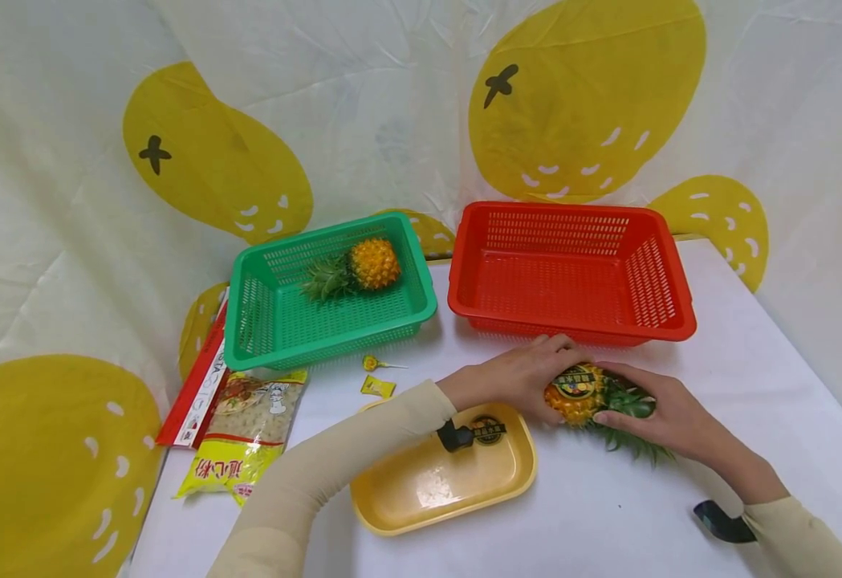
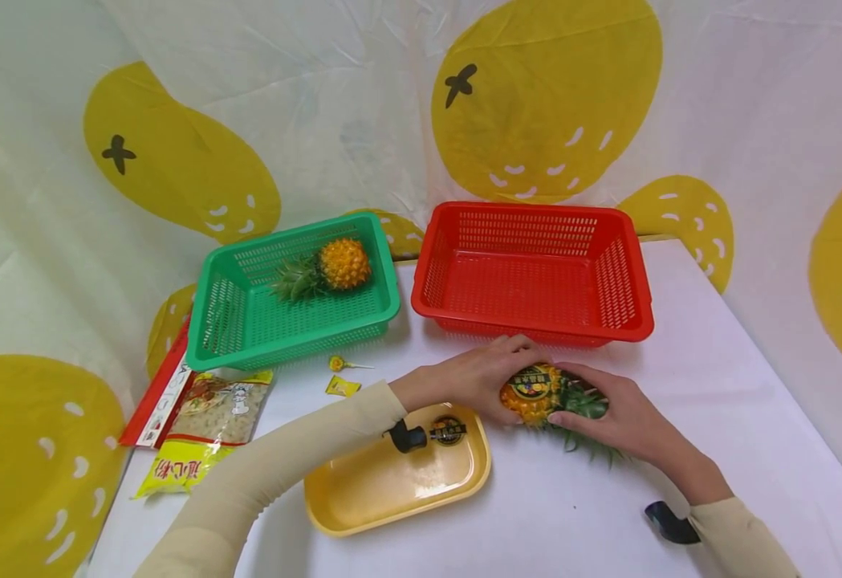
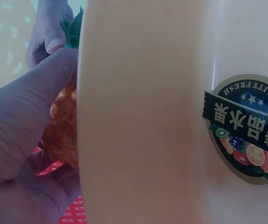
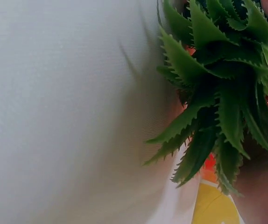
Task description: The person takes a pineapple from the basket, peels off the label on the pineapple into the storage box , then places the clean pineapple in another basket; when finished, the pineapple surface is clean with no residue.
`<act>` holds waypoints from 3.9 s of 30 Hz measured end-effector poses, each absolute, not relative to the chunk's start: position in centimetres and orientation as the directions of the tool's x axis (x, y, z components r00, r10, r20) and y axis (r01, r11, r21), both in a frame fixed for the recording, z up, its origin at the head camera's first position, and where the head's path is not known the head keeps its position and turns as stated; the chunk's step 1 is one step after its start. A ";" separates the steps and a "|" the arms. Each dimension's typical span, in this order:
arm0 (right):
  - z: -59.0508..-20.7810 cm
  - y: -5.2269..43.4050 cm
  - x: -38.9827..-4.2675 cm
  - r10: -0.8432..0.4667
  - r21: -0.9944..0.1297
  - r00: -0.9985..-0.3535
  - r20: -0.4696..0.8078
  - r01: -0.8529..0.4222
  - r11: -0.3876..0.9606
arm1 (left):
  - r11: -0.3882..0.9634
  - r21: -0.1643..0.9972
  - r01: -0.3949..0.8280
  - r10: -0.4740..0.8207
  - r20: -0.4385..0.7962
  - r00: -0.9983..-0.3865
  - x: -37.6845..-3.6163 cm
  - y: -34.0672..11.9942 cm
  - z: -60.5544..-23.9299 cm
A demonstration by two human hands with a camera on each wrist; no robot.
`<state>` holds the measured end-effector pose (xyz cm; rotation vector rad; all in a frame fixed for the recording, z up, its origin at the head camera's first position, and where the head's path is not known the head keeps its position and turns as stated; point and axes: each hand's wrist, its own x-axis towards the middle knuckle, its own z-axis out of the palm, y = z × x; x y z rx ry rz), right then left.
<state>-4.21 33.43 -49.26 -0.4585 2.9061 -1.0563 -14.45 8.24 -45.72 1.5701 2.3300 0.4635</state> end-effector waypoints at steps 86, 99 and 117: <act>-49.7 33.4 -4.1 -0.260 -0.676 -0.966 -0.009 -0.186 0.713 | 0.392 0.666 0.634 0.907 -0.166 -0.386 -9.0 -4.1 -48.4; -49.5 33.3 -4.4 -0.266 -0.670 -0.964 0.014 -0.207 0.713 | 0.417 0.601 0.682 0.893 -0.134 -0.429 -9.1 -4.2 -47.1; -49.5 33.4 -4.3 -0.268 -0.680 -0.963 0.026 -0.213 0.701 | 0.371 0.419 0.829 0.884 0.113 -0.453 -11.5 3.1 -43.7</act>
